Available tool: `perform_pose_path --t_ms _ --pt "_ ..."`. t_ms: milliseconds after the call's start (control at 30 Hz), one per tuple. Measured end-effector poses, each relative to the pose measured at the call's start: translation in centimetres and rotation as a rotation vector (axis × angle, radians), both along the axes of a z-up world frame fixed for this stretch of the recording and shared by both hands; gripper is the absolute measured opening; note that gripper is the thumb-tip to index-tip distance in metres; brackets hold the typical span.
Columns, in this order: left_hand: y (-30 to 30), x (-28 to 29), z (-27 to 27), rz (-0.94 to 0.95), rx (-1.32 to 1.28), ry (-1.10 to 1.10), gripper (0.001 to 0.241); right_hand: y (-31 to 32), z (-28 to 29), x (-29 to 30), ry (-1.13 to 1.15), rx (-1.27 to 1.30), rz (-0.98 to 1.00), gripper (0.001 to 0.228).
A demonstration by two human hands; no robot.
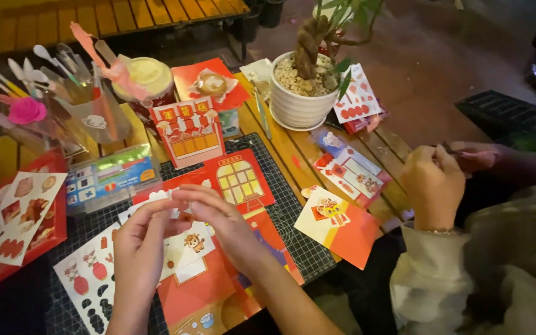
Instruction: Peeling various decorative stickers from sheets and applying them to a paper craft project.
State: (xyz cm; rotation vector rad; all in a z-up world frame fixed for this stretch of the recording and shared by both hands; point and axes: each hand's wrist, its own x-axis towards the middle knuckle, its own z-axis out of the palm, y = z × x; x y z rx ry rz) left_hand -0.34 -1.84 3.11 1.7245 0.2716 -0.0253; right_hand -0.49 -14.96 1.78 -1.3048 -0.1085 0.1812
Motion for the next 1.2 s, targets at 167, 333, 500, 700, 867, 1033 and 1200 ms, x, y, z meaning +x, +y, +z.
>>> perform_pose_path --t_ms 167,333,500,700,867,1033,1200 --pt "1.6 1.6 -4.7 -0.076 -0.209 -0.292 0.021 0.9 -5.5 1.6 -0.064 0.201 -0.025 0.032" --pt "1.2 1.1 -4.1 -0.009 -0.143 -0.248 0.019 0.6 -4.5 1.1 -0.259 -0.004 -0.062 0.037" --pt "1.1 0.2 -3.2 0.007 -0.143 -0.335 0.013 0.7 -3.0 0.2 -0.403 -0.217 -0.117 0.029" --pt "1.0 -0.1 -2.8 -0.022 -0.089 -0.355 0.006 0.5 -1.9 -0.1 -0.595 -0.470 -0.284 0.021" --pt "1.0 0.2 -4.2 -0.015 -0.087 -0.345 0.007 0.5 -2.0 -0.1 -0.742 -0.620 -0.367 0.017" --pt "1.2 -0.3 -2.4 -0.029 -0.070 -0.358 0.007 -0.9 -2.2 0.7 -0.694 -0.688 -0.462 0.014" --pt "1.1 -0.5 -3.4 -0.102 0.126 -0.464 0.002 -1.5 -1.4 0.3 -0.555 -0.545 -0.359 0.009"
